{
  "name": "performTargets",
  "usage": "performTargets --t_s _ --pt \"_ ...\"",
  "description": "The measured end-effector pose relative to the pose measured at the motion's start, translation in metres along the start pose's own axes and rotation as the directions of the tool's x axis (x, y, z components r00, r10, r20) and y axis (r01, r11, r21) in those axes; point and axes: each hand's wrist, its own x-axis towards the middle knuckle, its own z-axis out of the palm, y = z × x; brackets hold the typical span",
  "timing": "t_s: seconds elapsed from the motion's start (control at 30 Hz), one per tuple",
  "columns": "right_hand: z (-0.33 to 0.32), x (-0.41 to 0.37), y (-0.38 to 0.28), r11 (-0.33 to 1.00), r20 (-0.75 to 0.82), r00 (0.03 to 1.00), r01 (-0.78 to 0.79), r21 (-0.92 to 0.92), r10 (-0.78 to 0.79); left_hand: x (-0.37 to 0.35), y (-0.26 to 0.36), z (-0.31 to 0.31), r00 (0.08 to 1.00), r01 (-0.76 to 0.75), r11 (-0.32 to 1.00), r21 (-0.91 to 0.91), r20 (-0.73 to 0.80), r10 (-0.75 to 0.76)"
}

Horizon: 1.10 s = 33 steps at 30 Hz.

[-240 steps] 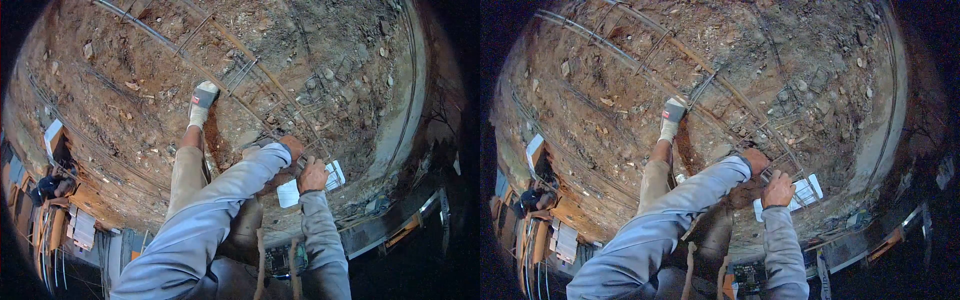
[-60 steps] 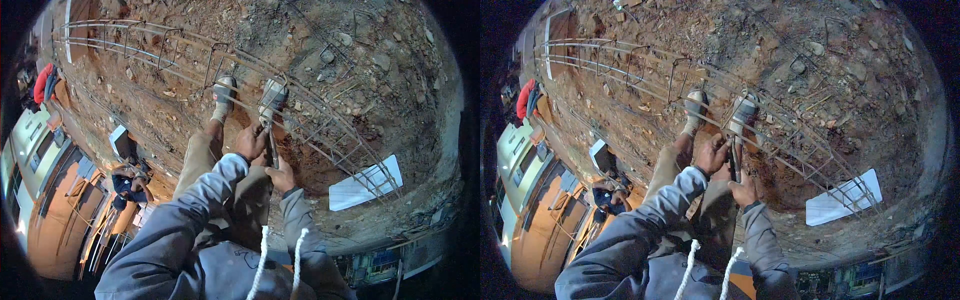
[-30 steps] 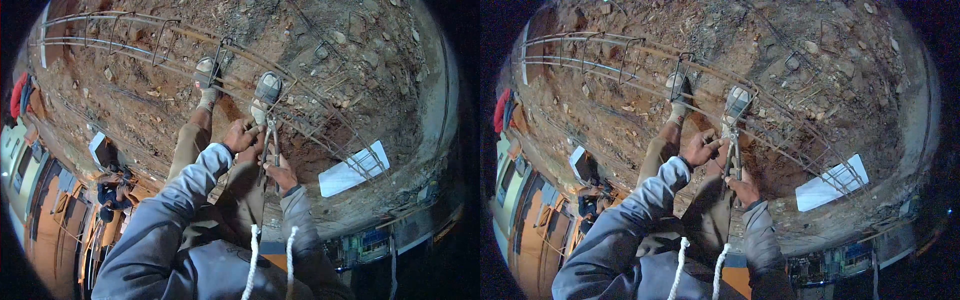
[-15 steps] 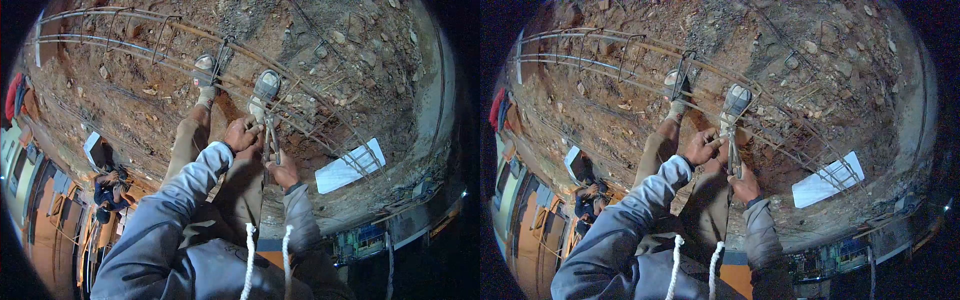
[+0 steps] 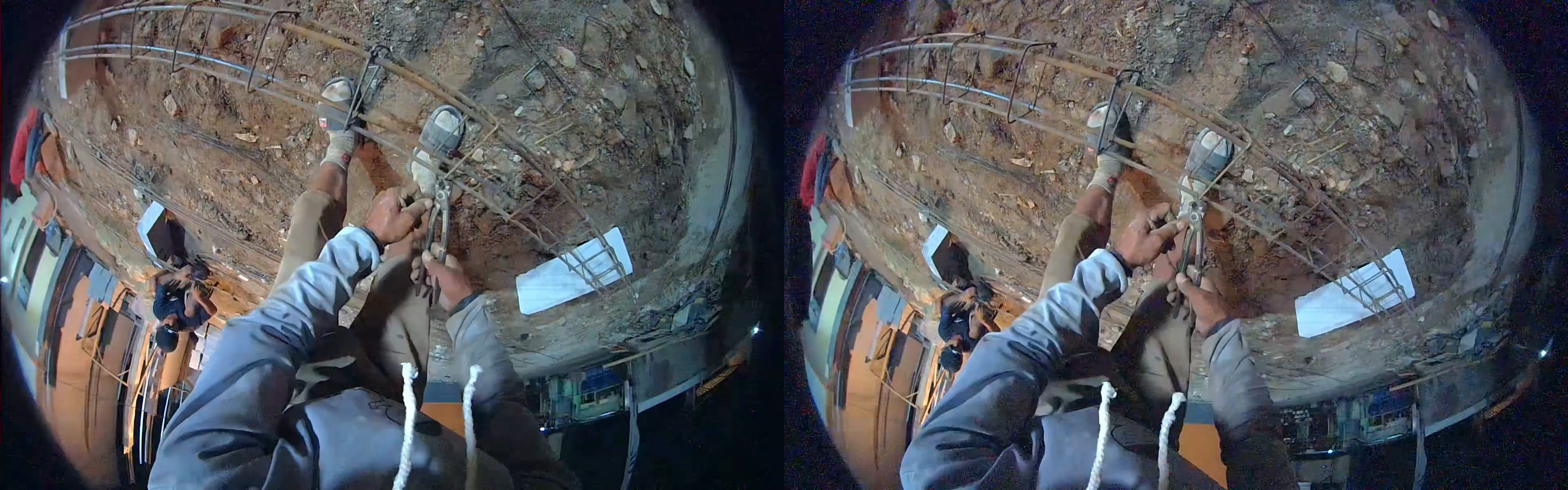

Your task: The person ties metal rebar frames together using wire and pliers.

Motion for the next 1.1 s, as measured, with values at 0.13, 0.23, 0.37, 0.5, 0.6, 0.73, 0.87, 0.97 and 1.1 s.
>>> performTargets --t_s 0.13,0.23,0.37,0.5,0.6,0.73,0.87,0.97,1.1 --pt "0.005 0.0 -0.005 0.977 0.036 0.982 -0.188 0.098 0.185 -0.004 0.018 -0.003 0.997 0.069 0.997 0.015 0.044 -0.07" --pt "0.012 0.005 -0.003 0.96 0.005 0.975 -0.219 0.175 0.221 -0.007 0.037 -0.004 0.998 0.069 0.997 0.033 0.004 -0.07" --pt "0.013 0.017 0.007 0.956 -0.062 0.97 -0.218 0.195 0.233 -0.001 0.026 -0.004 0.985 0.163 0.987 0.005 0.053 -0.163" --pt "0.035 0.032 0.02 0.962 -0.138 0.968 -0.177 0.209 0.208 0.001 0.027 -0.007 0.999 0.038 0.998 -0.056 -0.037 -0.04" --pt "0.029 0.017 0.018 0.662 0.668 0.742 -0.524 0.535 0.048 -0.008 0.051 -0.008 0.999 -0.016 0.978 -0.209 -0.053 0.005" --pt "0.023 -0.011 0.011 0.854 0.346 0.93 -0.277 0.44 0.123 -0.026 0.088 -0.014 0.994 -0.079 0.98 0.181 -0.066 0.092" --pt "-0.005 -0.02 -0.023 0.759 -0.1 0.92 0.247 -0.603 -0.379 -0.036 0.087 -0.002 0.994 -0.044 0.996 0.072 -0.095 0.051" --pt "0.002 -0.028 -0.049 0.7 -0.097 0.933 0.189 -0.688 -0.348 -0.052 0.101 -0.004 0.996 0.062 0.953 -0.296 -0.047 -0.08" --pt "0.008 0.006 -0.025 0.49 -0.128 0.82 0.2 -0.848 -0.557 -0.07 0.078 -0.013 0.964 -0.11 0.972 -0.207 -0.261 0.054"
